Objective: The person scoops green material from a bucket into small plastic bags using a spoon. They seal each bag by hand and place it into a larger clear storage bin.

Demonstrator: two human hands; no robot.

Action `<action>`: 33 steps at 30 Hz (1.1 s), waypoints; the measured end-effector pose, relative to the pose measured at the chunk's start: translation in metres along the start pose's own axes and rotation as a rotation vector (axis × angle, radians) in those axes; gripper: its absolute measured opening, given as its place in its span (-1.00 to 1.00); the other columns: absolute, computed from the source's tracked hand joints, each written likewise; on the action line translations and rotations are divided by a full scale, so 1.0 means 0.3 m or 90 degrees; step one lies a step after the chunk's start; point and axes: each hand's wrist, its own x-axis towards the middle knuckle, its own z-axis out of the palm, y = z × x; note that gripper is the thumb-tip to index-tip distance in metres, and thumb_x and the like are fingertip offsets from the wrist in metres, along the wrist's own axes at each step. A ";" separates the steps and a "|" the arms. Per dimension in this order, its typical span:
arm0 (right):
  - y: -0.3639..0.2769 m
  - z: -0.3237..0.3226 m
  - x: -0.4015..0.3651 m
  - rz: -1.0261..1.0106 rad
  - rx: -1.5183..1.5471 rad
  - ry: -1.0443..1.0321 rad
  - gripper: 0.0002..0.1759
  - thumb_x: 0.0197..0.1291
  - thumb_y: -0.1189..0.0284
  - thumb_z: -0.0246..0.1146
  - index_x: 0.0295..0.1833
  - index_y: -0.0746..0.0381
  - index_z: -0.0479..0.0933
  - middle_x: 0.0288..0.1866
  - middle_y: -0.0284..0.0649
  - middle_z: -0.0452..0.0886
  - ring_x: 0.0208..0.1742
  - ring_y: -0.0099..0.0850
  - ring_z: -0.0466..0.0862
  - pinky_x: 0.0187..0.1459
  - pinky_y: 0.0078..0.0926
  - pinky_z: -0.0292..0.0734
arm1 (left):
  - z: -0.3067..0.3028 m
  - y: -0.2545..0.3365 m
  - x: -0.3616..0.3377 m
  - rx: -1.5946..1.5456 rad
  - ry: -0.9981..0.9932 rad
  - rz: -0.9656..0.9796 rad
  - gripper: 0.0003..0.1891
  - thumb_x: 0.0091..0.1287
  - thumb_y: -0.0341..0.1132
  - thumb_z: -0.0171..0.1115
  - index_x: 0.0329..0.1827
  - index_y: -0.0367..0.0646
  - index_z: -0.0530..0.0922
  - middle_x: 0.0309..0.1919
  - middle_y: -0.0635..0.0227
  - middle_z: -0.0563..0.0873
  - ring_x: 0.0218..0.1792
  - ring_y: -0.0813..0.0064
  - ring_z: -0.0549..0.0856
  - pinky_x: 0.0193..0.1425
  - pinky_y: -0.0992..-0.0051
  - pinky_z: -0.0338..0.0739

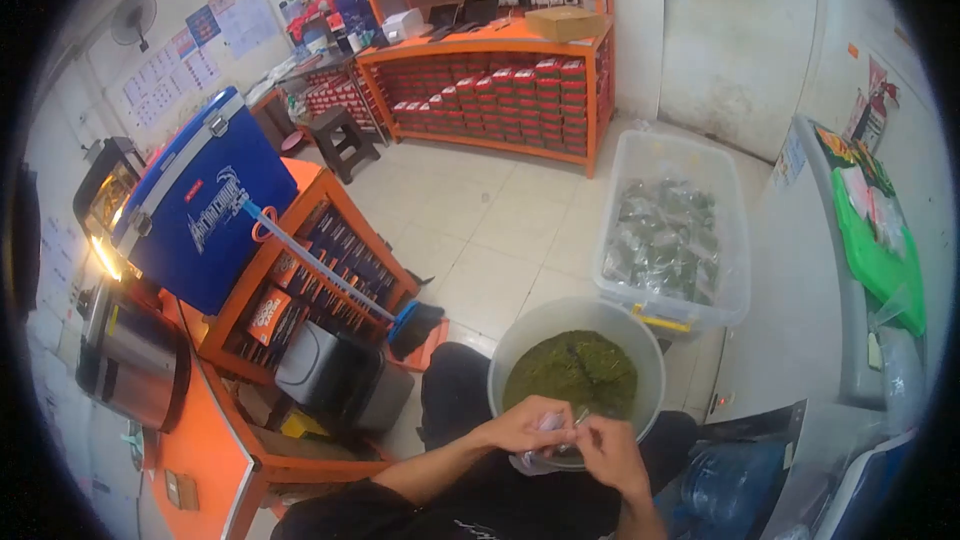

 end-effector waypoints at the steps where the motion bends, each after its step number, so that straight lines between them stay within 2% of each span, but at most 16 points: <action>1: 0.007 0.020 0.009 -0.033 -0.053 0.042 -0.77 0.24 0.39 0.25 -0.37 0.35 0.62 -0.52 0.05 0.62 -0.50 -0.07 0.64 -0.40 -0.19 0.48 | -0.002 0.006 -0.004 0.072 0.007 0.020 -0.81 0.43 -0.29 0.27 -0.31 -0.21 0.59 -0.59 0.32 0.63 -0.60 0.46 0.61 -0.48 0.40 0.49; 3: 0.015 0.062 0.029 -0.067 -0.180 0.121 -0.78 0.12 0.38 0.28 -0.43 0.33 0.63 -0.51 0.08 0.63 -0.46 0.00 0.66 -0.37 -0.12 0.51 | 0.004 -0.049 0.023 0.293 0.135 0.294 -0.81 0.38 -0.32 0.23 -0.36 -0.24 0.55 -0.58 0.06 0.61 -0.57 0.04 0.60 -0.45 0.19 0.48; 4: 0.010 0.077 0.037 -0.061 -0.254 0.154 -0.78 0.07 0.36 0.29 -0.45 0.32 0.63 -0.49 0.10 0.63 -0.44 0.04 0.66 -0.36 -0.07 0.53 | 0.014 -0.077 0.023 0.332 0.187 0.248 -0.84 0.30 -0.36 0.22 -0.39 -0.26 0.52 -0.53 -0.11 0.57 -0.49 -0.21 0.55 -0.41 0.05 0.45; 5: -0.031 0.080 0.042 0.011 -0.300 0.180 -0.76 0.07 0.34 0.27 -0.45 0.32 0.64 -0.48 0.12 0.64 -0.41 0.08 0.67 -0.34 -0.03 0.54 | 0.019 -0.138 0.031 0.454 0.272 0.246 -0.85 0.26 -0.37 0.22 -0.42 -0.27 0.51 -0.56 -0.08 0.57 -0.51 -0.15 0.59 -0.42 0.08 0.45; 6: -0.063 0.071 0.062 0.086 -0.348 0.206 -0.74 0.07 0.32 0.26 -0.46 0.32 0.64 -0.46 0.14 0.64 -0.38 0.12 0.67 -0.32 0.02 0.55 | 0.027 -0.096 0.038 0.330 0.349 0.203 -0.86 0.22 -0.39 0.22 -0.45 -0.26 0.50 -0.59 -0.07 0.55 -0.54 -0.14 0.59 -0.44 0.11 0.46; 9: -0.106 0.071 0.087 0.127 -0.396 0.256 -0.68 0.14 0.28 0.22 -0.45 0.35 0.63 -0.42 0.16 0.65 -0.32 0.18 0.67 -0.26 0.11 0.56 | 0.044 -0.063 0.043 0.332 0.430 0.253 -0.87 0.14 -0.47 0.31 -0.48 -0.25 0.51 -0.63 0.02 0.56 -0.64 0.11 0.59 -0.51 0.27 0.49; 12: -0.125 0.078 0.090 0.072 -0.373 0.332 -0.64 0.23 0.27 0.19 -0.43 0.36 0.64 -0.42 0.17 0.65 -0.32 0.20 0.67 -0.24 0.11 0.56 | 0.053 -0.038 0.052 0.345 0.472 0.346 -0.84 0.13 -0.48 0.42 -0.45 -0.24 0.55 -0.59 0.15 0.64 -0.62 0.25 0.64 -0.47 0.39 0.54; 15: -0.093 0.101 0.134 -0.010 -0.303 0.249 -0.62 0.24 0.27 0.21 -0.45 0.37 0.62 -0.45 0.21 0.63 -0.37 0.21 0.65 -0.25 0.09 0.55 | 0.039 -0.050 0.060 0.371 0.537 0.424 -0.83 0.11 -0.48 0.47 -0.43 -0.23 0.57 -0.55 0.21 0.69 -0.59 0.32 0.67 -0.45 0.45 0.56; 18: -0.114 0.043 0.141 0.067 -0.286 0.222 -0.61 0.20 0.27 0.23 -0.52 0.39 0.60 -0.50 0.21 0.60 -0.42 0.20 0.64 -0.28 0.07 0.54 | -0.015 -0.048 0.032 0.319 0.541 0.292 -0.81 0.09 -0.46 0.52 -0.41 -0.22 0.60 -0.51 0.26 0.73 -0.54 0.35 0.71 -0.41 0.45 0.59; 20: -0.129 0.033 0.156 0.044 -0.295 0.235 -0.60 0.17 0.28 0.25 -0.57 0.39 0.58 -0.56 0.20 0.56 -0.45 0.19 0.63 -0.32 0.05 0.53 | -0.052 0.008 -0.003 0.324 0.485 0.230 -0.77 0.05 -0.45 0.54 -0.27 -0.23 0.66 -0.36 0.24 0.77 -0.37 0.33 0.78 -0.25 0.42 0.65; 22: -0.167 -0.007 0.185 -0.041 -0.243 0.103 -0.61 0.17 0.26 0.27 -0.52 0.40 0.59 -0.53 0.20 0.57 -0.44 0.14 0.65 -0.31 0.01 0.54 | -0.107 0.104 0.016 0.374 0.346 0.471 -0.63 0.02 -0.46 0.57 -0.08 -0.25 0.68 -0.19 0.17 0.78 -0.16 0.29 0.79 -0.05 0.39 0.66; 23: -0.191 -0.023 0.200 -0.032 -0.239 0.103 -0.61 0.17 0.26 0.27 -0.52 0.40 0.59 -0.53 0.20 0.57 -0.44 0.14 0.65 -0.31 0.01 0.54 | -0.132 0.113 0.007 0.371 0.340 0.465 -0.63 0.02 -0.46 0.57 -0.08 -0.25 0.68 -0.19 0.17 0.78 -0.16 0.29 0.79 -0.05 0.39 0.66; 25: -0.226 -0.058 0.242 -0.098 -0.186 -0.148 -0.59 0.18 0.22 0.30 -0.48 0.40 0.62 -0.48 0.16 0.63 -0.41 0.06 0.69 -0.29 -0.07 0.57 | -0.179 0.123 -0.012 0.424 0.249 0.431 -0.48 -0.01 -0.39 0.63 0.07 -0.21 0.68 -0.09 0.14 0.77 -0.08 0.16 0.78 0.02 0.36 0.69; 29: -0.016 -0.084 0.397 0.099 0.043 -0.054 -0.61 0.22 0.19 0.36 -0.35 0.36 0.63 -0.55 0.02 0.61 -0.52 -0.07 0.58 -0.36 -0.21 0.52 | -0.261 0.084 -0.050 0.398 0.378 0.387 -0.42 -0.04 -0.36 0.69 0.10 -0.21 0.68 -0.11 0.17 0.78 -0.09 0.29 0.79 0.00 0.39 0.68; 31: 0.239 -0.038 0.460 0.049 -0.490 -0.115 -0.61 0.20 0.19 0.41 -0.17 0.37 0.68 -0.34 0.06 0.72 -0.31 0.01 0.72 -0.15 -0.13 0.65 | -0.262 0.062 -0.082 0.351 0.372 0.351 -0.39 -0.08 -0.36 0.70 0.11 -0.22 0.67 -0.12 0.18 0.78 -0.10 0.34 0.77 0.00 0.40 0.65; 33: 0.223 0.036 0.398 0.196 -0.589 -0.111 -0.59 0.15 0.25 0.47 -0.07 0.38 0.67 -0.12 0.18 0.72 -0.06 0.11 0.73 0.04 -0.03 0.64 | -0.267 0.040 -0.104 0.303 0.369 0.318 -0.35 -0.12 -0.37 0.72 0.12 -0.23 0.67 -0.13 0.20 0.78 -0.10 0.38 0.75 -0.01 0.42 0.63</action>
